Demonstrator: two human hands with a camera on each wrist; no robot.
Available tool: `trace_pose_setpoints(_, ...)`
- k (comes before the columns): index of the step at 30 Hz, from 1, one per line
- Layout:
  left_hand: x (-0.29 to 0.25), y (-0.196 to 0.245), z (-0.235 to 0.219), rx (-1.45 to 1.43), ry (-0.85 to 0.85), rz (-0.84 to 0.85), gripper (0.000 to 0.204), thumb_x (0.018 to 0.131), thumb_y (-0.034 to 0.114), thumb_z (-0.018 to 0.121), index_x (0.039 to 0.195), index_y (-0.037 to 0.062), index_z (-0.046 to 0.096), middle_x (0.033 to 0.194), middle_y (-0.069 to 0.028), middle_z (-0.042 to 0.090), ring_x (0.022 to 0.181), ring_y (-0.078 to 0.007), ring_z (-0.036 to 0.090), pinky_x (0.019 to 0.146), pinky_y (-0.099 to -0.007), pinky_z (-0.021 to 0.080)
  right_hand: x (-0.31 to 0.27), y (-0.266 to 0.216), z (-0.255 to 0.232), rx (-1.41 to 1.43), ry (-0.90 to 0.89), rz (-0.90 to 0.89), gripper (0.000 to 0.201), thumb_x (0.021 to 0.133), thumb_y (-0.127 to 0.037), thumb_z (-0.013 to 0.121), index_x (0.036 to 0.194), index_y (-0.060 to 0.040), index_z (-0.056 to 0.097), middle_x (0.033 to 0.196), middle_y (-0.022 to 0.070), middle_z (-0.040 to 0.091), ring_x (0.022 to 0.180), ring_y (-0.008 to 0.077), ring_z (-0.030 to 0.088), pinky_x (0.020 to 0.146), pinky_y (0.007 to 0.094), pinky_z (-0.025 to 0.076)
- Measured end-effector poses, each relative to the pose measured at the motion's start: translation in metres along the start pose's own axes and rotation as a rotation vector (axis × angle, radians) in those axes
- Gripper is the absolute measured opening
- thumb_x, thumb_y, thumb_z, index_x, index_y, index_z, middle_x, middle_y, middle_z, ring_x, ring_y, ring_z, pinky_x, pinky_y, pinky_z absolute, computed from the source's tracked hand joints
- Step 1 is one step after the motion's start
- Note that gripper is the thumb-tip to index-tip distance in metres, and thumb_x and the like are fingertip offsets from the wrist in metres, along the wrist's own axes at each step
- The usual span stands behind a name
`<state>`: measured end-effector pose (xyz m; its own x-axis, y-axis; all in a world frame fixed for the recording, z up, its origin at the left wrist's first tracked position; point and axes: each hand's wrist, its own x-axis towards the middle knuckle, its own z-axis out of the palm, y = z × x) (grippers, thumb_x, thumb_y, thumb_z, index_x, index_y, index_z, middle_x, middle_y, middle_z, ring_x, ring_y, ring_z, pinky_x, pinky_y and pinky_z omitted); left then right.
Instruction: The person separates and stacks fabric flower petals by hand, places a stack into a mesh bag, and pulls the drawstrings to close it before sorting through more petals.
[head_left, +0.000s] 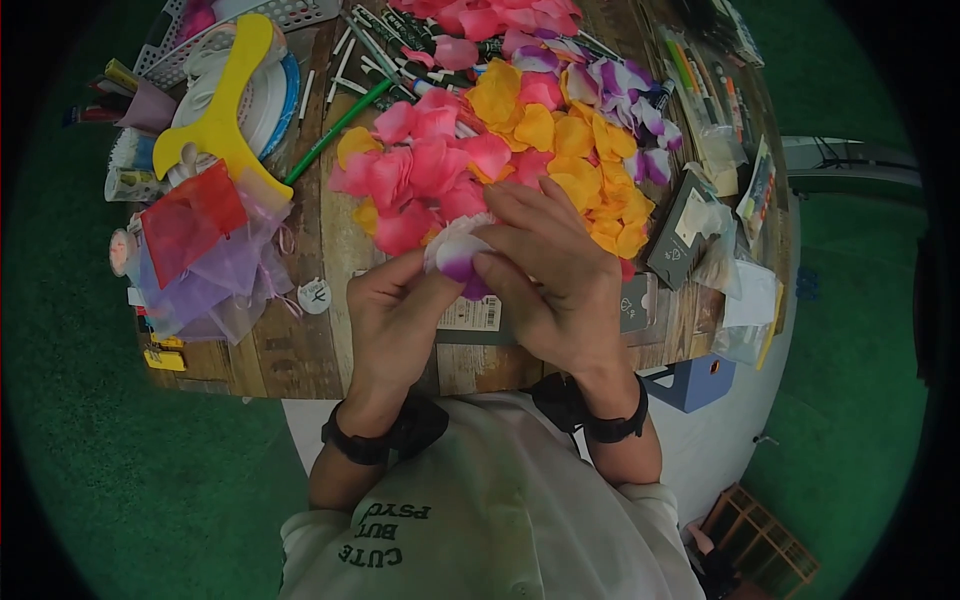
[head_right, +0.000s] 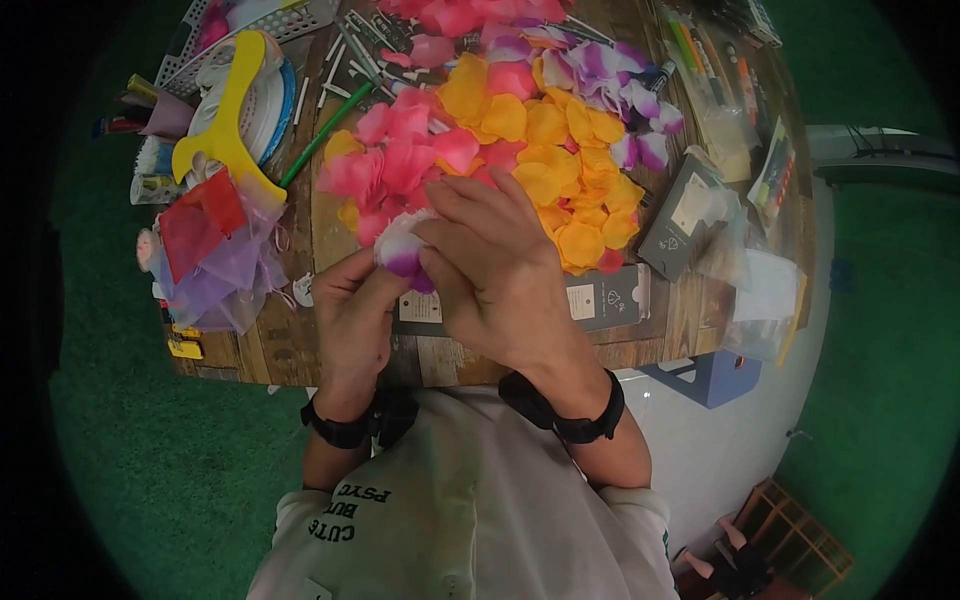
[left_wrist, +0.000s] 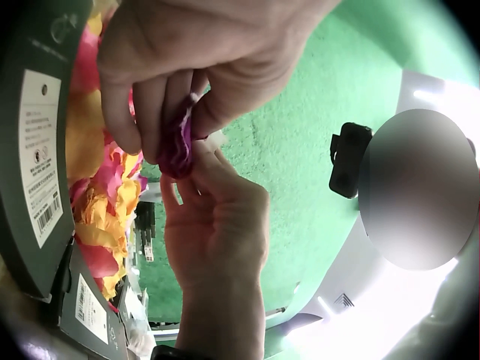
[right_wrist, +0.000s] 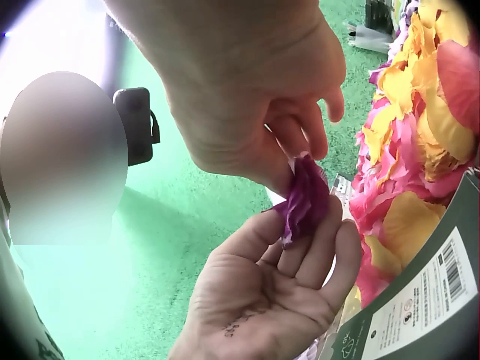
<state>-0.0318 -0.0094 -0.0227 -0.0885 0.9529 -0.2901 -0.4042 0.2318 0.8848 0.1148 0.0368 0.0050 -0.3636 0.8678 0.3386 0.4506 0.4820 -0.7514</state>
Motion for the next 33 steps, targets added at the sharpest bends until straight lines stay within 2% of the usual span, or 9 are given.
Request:
trace_pose_setpoints(7, 0.003, 0.000, 0.001, -0.082, 0.024, -0.054, 0.018, 0.084, 0.002, 0.058, 0.098, -0.0057, 0.065, 0.084, -0.0030, 0.065, 0.076, -0.0055, 0.057, 0.069, -0.0198, 0.045, -0.008, -0.005, -0.020, 0.682, 0.032, 0.435, 0.019, 0.069, 0.000, 0.068, 0.088, 0.0026, 0.067, 0.106, 0.0180, 0.064, 0.108, 0.0256, 0.057, 0.094, 0.0390, 0.041)
trace_pose_setpoints(10, 0.003, 0.004, 0.005, -0.012, 0.007, -0.028, 0.018, 0.084, 0.003, 0.058, 0.099, -0.0050, 0.065, 0.083, -0.0016, 0.065, 0.074, -0.0042, 0.056, 0.066, -0.0191, 0.044, -0.009, 0.001, -0.027, 0.524, -0.148, 0.186, 0.016, 0.068, 0.000, 0.067, 0.084, 0.0026, 0.067, 0.105, 0.0196, 0.064, 0.107, 0.0298, 0.058, 0.095, 0.0410, 0.040)
trace_pose_setpoints(13, 0.000, -0.001, 0.005, 0.029, -0.011, -0.038, 0.018, 0.084, 0.003, 0.057, 0.098, -0.0045, 0.066, 0.081, 0.0004, 0.063, 0.071, -0.0029, 0.053, 0.064, -0.0182, 0.043, -0.006, 0.001, -0.015, 0.083, -0.063, 0.038, 0.014, 0.068, 0.000, 0.066, 0.081, 0.0023, 0.067, 0.102, 0.0208, 0.063, 0.105, 0.0337, 0.058, 0.096, 0.0431, 0.039)
trace_pose_setpoints(17, -0.003, -0.003, 0.010, 0.039, 0.012, -0.032, 0.017, 0.084, 0.003, 0.057, 0.097, -0.0043, 0.066, 0.080, 0.0014, 0.062, 0.070, -0.0018, 0.052, 0.062, -0.0178, 0.041, -0.011, 0.003, -0.008, -0.034, 0.028, 0.014, 0.021, 0.068, 0.000, 0.069, 0.089, 0.0012, 0.068, 0.104, 0.0203, 0.064, 0.108, 0.0343, 0.057, 0.101, 0.0462, 0.035)
trace_pose_setpoints(20, -0.003, -0.003, 0.007, 0.048, -0.022, -0.033, 0.018, 0.085, 0.003, 0.057, 0.098, -0.0044, 0.065, 0.081, 0.0015, 0.062, 0.071, -0.0017, 0.052, 0.062, -0.0178, 0.042, -0.013, 0.000, -0.009, 0.016, 0.034, 0.109, 0.026, 0.071, 0.000, 0.067, 0.098, 0.0016, 0.066, 0.102, 0.0167, 0.065, 0.106, 0.0282, 0.059, 0.099, 0.0399, 0.038)
trace_pose_setpoints(22, -0.004, -0.003, 0.007, 0.048, -0.061, -0.041, 0.019, 0.085, 0.003, 0.057, 0.100, -0.0043, 0.065, 0.082, 0.0015, 0.062, 0.072, -0.0017, 0.052, 0.063, -0.0177, 0.042, -0.013, -0.003, -0.011, 0.327, 0.067, 0.383, 0.031, 0.073, -0.004, 0.065, 0.104, -0.0005, 0.063, 0.089, 0.0166, 0.065, 0.084, 0.0203, 0.064, 0.076, 0.0305, 0.048)
trace_pose_setpoints(25, -0.004, 0.002, 0.008, 0.028, -0.099, -0.032, 0.020, 0.085, 0.003, 0.057, 0.102, -0.0043, 0.064, 0.084, 0.0009, 0.063, 0.074, -0.0023, 0.053, 0.065, -0.0180, 0.043, -0.016, 0.001, -0.018, 0.645, -0.081, 0.701, 0.028, 0.076, -0.006, 0.065, 0.104, 0.0000, 0.064, 0.076, 0.0108, 0.064, 0.069, 0.0076, 0.059, 0.060, 0.0223, 0.045)
trace_pose_setpoints(31, -0.006, 0.001, 0.015, 0.267, 0.003, 0.043, 0.033, 0.087, 0.014, 0.062, 0.114, -0.0048, 0.058, 0.098, -0.0075, 0.064, 0.085, -0.0093, 0.058, 0.076, -0.0222, 0.046, -0.024, 0.003, -0.013, 0.483, 0.129, 0.579, 0.018, 0.078, -0.006, 0.063, 0.095, 0.0001, 0.066, 0.061, 0.0056, 0.059, 0.057, 0.0039, 0.052, 0.051, 0.0218, 0.042)
trace_pose_setpoints(33, -0.006, 0.000, 0.020, 0.234, 0.046, 0.239, 0.043, 0.089, 0.018, 0.060, 0.124, -0.0050, 0.049, 0.109, -0.0138, 0.062, 0.092, -0.0152, 0.060, 0.081, -0.0261, 0.047, -0.022, -0.004, -0.020, 0.433, 0.084, 0.576, 0.021, 0.079, -0.003, 0.064, 0.099, 0.0023, 0.065, 0.071, 0.0046, 0.063, 0.064, 0.0050, 0.055, 0.058, 0.0205, 0.044)
